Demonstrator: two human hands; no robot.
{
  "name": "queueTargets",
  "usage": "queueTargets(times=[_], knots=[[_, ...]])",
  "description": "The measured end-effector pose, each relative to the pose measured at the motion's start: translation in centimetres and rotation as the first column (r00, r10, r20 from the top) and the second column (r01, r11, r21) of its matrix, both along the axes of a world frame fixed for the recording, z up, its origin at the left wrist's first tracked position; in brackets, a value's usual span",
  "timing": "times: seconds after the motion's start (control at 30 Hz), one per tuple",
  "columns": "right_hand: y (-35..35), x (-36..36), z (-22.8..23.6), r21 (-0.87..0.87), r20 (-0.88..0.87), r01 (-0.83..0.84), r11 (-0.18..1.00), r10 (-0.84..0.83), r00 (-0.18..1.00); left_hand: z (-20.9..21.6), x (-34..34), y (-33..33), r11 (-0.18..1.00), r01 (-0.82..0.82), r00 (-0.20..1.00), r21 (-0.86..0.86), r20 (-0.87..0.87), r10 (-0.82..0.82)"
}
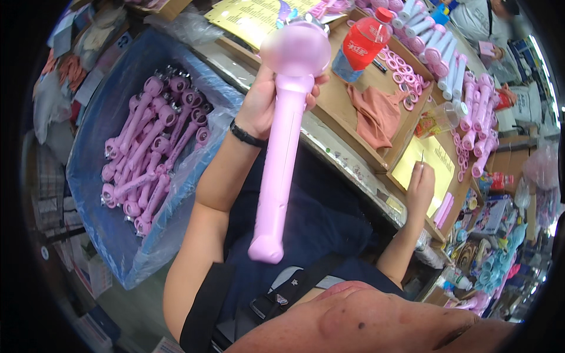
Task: The person assembles pink light sticks by inserting a small metal piece into the head, wiping the surface with a cloth, and attaching a silver crown-shaped accessory. The person handles the light sticks one at a time, repeating the same sequence of actions.
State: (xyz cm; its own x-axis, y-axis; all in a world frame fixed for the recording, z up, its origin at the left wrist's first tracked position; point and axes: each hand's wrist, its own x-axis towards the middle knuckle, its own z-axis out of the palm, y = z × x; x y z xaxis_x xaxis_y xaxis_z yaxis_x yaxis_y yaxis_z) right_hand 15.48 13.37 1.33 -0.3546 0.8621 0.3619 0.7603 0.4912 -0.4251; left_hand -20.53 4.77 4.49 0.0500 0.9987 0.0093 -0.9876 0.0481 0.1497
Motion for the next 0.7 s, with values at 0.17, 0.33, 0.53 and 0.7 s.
queueTargets(times=[0.17,0.33,0.53,0.7], knots=[[3.2,4.8,-2.0,-0.155,0.337,0.194,0.969,-0.133,0.932,0.2,2.8,-1.8,0.962,0.264,0.914,-0.071,0.339,-0.226],[2.8,6.0,-3.1,-0.257,0.171,0.197,0.946,-0.156,0.973,0.5,6.5,-5.2,0.948,0.275,0.834,-0.160,0.530,-0.153],[2.7,5.5,-3.1,-0.162,0.113,0.205,0.965,-0.189,0.976,0.2,8.9,-6.3,0.914,0.308,0.809,-0.264,0.579,-0.106],[-1.5,5.2,-3.1,0.233,-0.207,0.068,0.970,-0.018,0.978,0.0,9.7,-6.3,0.912,0.282,0.831,-0.298,0.550,-0.077]])
